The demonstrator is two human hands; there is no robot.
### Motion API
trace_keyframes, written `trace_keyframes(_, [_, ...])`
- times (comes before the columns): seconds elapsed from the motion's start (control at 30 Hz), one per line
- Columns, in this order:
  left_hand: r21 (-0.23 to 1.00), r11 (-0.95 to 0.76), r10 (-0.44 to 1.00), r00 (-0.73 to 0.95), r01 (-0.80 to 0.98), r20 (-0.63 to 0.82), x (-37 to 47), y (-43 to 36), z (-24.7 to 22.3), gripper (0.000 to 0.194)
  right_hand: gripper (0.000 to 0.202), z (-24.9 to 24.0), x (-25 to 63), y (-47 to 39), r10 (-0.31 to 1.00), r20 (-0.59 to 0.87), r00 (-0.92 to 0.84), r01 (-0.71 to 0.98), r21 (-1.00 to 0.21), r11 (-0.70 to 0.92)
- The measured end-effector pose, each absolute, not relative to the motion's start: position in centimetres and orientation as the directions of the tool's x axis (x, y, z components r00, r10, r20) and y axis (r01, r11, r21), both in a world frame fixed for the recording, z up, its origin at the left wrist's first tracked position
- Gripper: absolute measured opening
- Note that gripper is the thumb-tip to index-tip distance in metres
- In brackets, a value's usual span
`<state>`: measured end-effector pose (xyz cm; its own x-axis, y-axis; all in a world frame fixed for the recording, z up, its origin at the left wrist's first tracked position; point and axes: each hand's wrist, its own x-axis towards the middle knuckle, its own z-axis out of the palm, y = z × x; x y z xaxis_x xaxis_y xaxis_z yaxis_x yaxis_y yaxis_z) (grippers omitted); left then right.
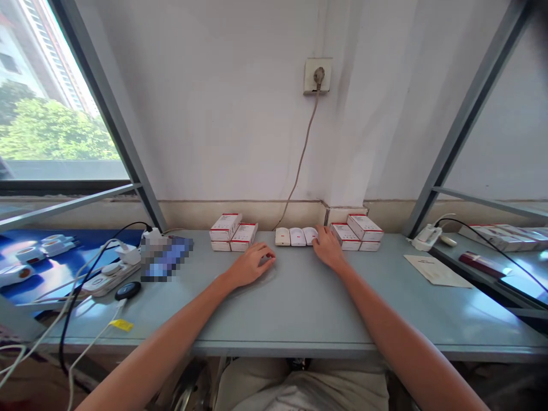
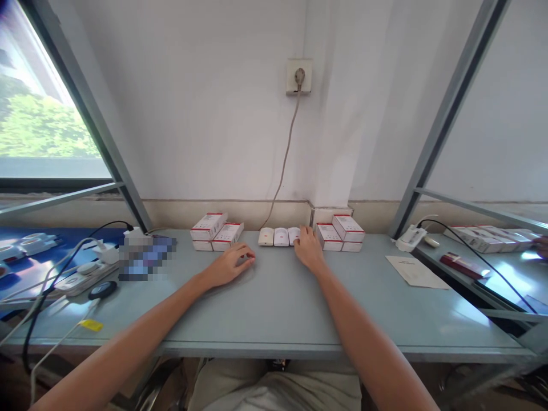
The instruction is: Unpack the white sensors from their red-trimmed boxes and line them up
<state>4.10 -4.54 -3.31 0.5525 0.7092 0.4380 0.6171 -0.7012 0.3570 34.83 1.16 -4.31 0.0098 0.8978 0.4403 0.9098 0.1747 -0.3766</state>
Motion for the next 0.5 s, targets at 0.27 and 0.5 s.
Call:
trace_keyframes(0.27, [0.349,-0.700,0.709,0.552,0.623,0.439,4.2,-4.6,-3.0,0.024,0.059,-4.6,37.6,1.3,0.824,0.526,0.209,0.969,-0.226,-0.101])
trace_keyframes(0.5, [0.346,-0.700,0.709,0.549,0.625,0.443,4.0,-4.5,-3.3,0.024,0.043,-4.8,37.5,1.1,0.856,0.469,0.216,0.975,-0.142,-0.168])
